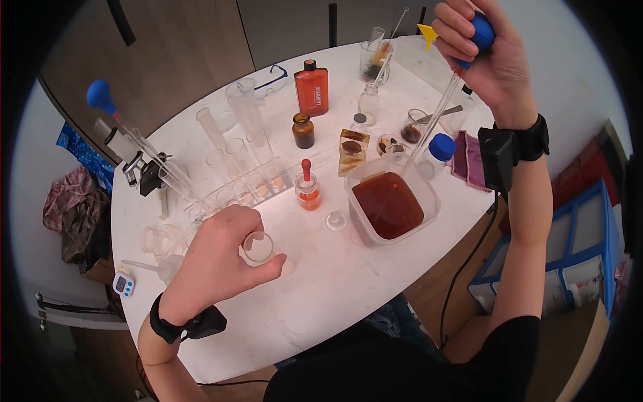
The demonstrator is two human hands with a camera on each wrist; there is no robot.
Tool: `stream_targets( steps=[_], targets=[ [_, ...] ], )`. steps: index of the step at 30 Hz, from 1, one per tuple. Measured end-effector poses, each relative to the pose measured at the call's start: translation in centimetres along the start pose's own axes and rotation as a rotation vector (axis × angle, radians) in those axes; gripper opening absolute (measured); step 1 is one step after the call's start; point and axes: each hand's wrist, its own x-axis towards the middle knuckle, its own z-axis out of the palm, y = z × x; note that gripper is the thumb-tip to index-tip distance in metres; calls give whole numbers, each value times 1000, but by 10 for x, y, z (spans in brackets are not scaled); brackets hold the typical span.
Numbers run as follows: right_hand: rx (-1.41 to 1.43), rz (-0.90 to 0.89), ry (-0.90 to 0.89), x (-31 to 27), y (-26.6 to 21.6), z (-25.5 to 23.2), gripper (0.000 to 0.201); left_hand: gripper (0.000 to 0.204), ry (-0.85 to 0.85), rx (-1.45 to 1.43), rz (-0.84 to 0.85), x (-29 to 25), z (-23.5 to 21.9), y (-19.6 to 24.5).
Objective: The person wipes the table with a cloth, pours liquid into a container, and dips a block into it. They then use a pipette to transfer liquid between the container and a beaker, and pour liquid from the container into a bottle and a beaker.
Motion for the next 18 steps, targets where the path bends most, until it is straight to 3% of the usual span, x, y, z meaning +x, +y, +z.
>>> stream_targets(
  steps=[2,4,5,7,11,13,17,18],
  targets=[
    [-75,2,70,1,2,5,30,30,63,-21,0,-5,2,-3],
    [-299,-91,307,2,7,27,30,30,86,-32,-13,-9,4,-4],
    [-298,-88,306,3,7,26,30,30,114,-39,-23,-11,5,-5],
    [-757,-260,170,3,3,22,28,29,126,-51,-56,-13,5,-4],
    [-868,-114,350,1,-7,32,28,30,151,-104,-57,-14,8,-5],
    [-1296,-110,278,1,-13,39,29,31,166,-99,-47,-14,10,-6],
    [-1383,-200,269,5,-13,25,31,32,207,-104,-52,-15,15,-8],
    [-1511,-244,193,5,-15,24,31,32,211,-103,-47,-16,16,-8]
  ],
)
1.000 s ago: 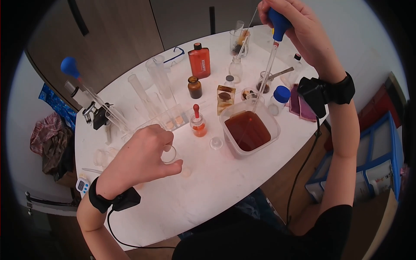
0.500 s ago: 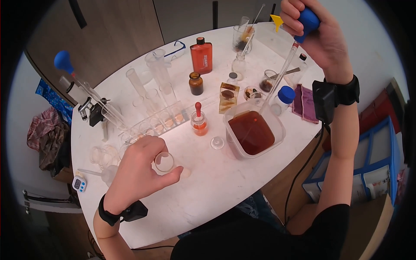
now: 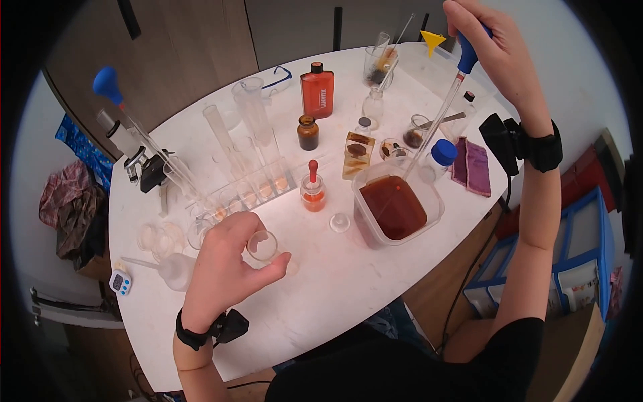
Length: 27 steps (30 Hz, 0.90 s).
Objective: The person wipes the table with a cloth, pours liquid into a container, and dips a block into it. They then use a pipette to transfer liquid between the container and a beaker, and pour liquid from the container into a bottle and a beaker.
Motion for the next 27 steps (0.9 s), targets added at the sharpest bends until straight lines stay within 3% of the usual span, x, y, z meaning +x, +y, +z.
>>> stream_targets(
  steps=[1,5,8,14,16,20,21,24,25,27],
  targets=[
    [-114,-93,-29,1,-2,-1,32,32,11,-20,2,-1,1,-1],
    [-160,-91,-66,-3,-29,-8,33,33,49,-82,14,-3,4,-4],
    [-387,-110,-61,-8,-32,-27,35,33,58,-96,23,-3,6,-5],
    [-530,-318,103,-3,-55,-76,42,34,91,-99,75,-3,8,-10],
    [-727,-343,128,-2,-59,-97,42,34,91,-100,82,-3,8,-12],
    [-888,-335,138,-8,-68,-100,40,30,98,-107,76,-3,9,-11],
    [-939,-256,-38,-9,-77,-111,39,30,101,-109,78,-4,9,-11],
    [-1056,-218,18,-22,-43,-147,27,35,103,-99,122,-5,9,-13],
    [-1112,-194,46,-24,-35,-154,39,35,102,-98,122,-6,8,-12],
    [-1085,-178,44,-24,-30,-161,40,35,102,-97,121,-7,8,-12]
  ],
)
